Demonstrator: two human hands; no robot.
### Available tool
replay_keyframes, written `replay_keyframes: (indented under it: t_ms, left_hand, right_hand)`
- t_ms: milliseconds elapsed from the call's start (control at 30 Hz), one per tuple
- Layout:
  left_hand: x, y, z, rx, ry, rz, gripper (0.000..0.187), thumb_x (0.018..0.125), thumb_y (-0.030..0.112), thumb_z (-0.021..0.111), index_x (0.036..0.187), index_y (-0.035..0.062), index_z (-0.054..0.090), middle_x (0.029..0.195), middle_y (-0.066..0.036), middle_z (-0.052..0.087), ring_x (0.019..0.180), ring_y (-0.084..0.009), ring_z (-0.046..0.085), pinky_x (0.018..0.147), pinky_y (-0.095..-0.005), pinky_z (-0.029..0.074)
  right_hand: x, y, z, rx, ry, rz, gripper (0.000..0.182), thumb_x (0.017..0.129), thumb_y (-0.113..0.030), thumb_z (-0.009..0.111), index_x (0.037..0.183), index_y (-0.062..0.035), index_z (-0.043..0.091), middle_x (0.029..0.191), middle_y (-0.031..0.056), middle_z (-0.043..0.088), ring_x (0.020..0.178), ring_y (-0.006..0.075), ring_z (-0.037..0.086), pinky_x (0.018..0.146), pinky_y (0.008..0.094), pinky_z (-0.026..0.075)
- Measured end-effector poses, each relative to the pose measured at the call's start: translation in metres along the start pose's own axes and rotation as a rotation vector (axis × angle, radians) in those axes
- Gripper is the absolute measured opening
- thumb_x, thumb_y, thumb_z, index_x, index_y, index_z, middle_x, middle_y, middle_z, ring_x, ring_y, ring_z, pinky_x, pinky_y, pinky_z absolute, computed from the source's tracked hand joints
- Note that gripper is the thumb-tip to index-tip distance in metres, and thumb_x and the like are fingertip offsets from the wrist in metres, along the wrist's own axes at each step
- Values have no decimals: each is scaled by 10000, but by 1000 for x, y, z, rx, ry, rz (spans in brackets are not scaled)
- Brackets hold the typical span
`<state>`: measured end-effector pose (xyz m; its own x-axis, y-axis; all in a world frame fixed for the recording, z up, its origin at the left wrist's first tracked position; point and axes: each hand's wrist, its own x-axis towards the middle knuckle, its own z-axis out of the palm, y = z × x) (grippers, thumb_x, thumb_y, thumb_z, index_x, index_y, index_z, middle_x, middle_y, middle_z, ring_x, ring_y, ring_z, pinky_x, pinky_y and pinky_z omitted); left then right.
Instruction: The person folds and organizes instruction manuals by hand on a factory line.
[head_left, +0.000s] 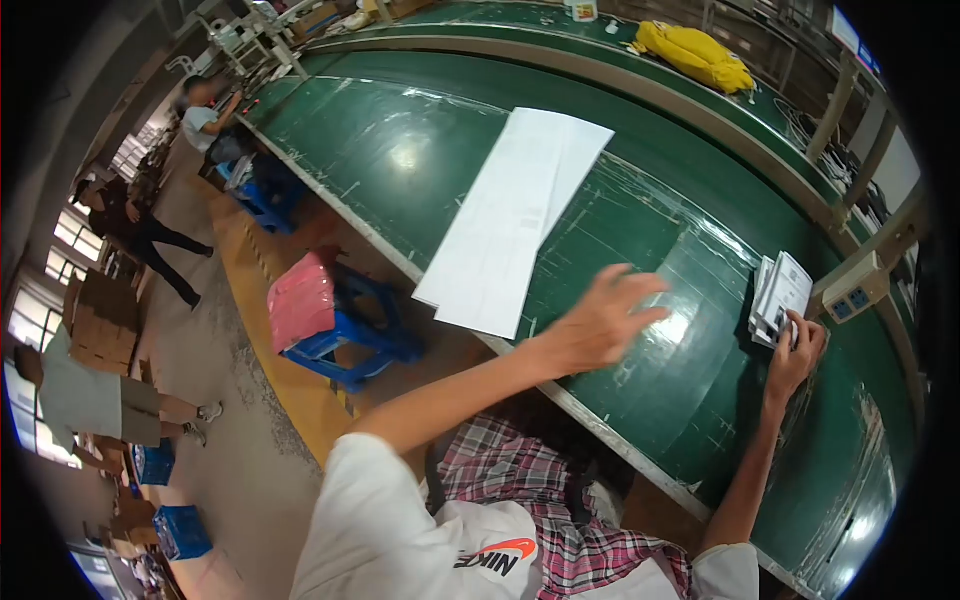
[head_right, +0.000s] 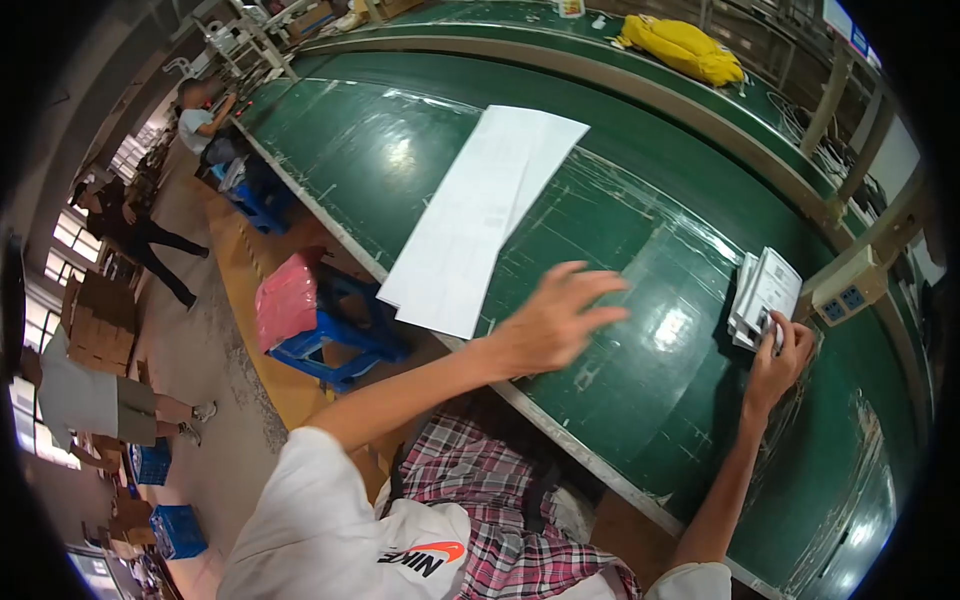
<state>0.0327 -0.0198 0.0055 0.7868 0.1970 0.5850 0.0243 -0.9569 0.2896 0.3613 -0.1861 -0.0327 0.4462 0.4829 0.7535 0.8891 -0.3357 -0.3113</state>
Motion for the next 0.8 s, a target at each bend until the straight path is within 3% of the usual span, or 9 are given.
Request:
replay_keyframes:
  t_ms: [67,200,333,433,667,700,800]
  left_hand:
    - [-59,-17,-51,95,-47,-180,521,720,-78,515,1215,40,625,1372,-162,509,1331,-310,460,1123,-524,311]
    - [-147,-32,-117,360,-261,-389,695,666,-51,501,1356,32,515,1464,-141,448,1433,-299,356,1159,-519,251]
    - [-182,-48,-132,427,-344,-341,530,823,-14,572,1349,31,526,1438,-104,497,1386,-253,430,1164,-493,269]
    - [-193,-63,-129,401,-272,-295,386,882,42,604,1268,34,596,1340,-92,587,1312,-221,512,1136,-463,333]
    - [-193,-79,-128,255,-45,-259,183,868,28,660,1048,40,692,1068,-96,707,1068,-260,663,1013,-440,477]
    - [-188,-80,-126,230,43,-291,98,849,40,688,945,44,704,963,-92,719,956,-274,683,966,-440,505]
    - [-180,-82,-134,156,50,-405,63,830,60,725,888,48,706,903,-81,722,893,-282,679,950,-433,505]
  right_hand:
    - [3,-7,-2,-2,44,-35,276,849,69,610,1060,-74,716,1021,93,527,987,270,520,894,378,416]
    - [7,-35,-8,37,114,-98,300,834,88,606,1062,-75,715,1079,98,555,1041,277,518,913,381,411]
    - [-1,-73,-9,134,89,-107,344,791,127,582,1038,-69,718,1087,114,562,1049,291,514,913,384,413]
    - [-8,-108,-13,192,17,-124,343,766,141,568,1000,-62,715,1054,126,558,1024,298,517,904,388,412]
    - [-27,-161,-6,323,-199,-161,346,701,156,588,939,-66,703,1000,111,566,992,300,521,870,402,441]
    - [-28,-170,-3,353,-224,-178,346,701,156,590,939,-67,704,996,110,568,994,299,523,862,404,448]
    - [-33,-199,8,457,-324,-222,349,706,153,594,951,-71,704,999,106,573,1001,297,527,848,408,467]
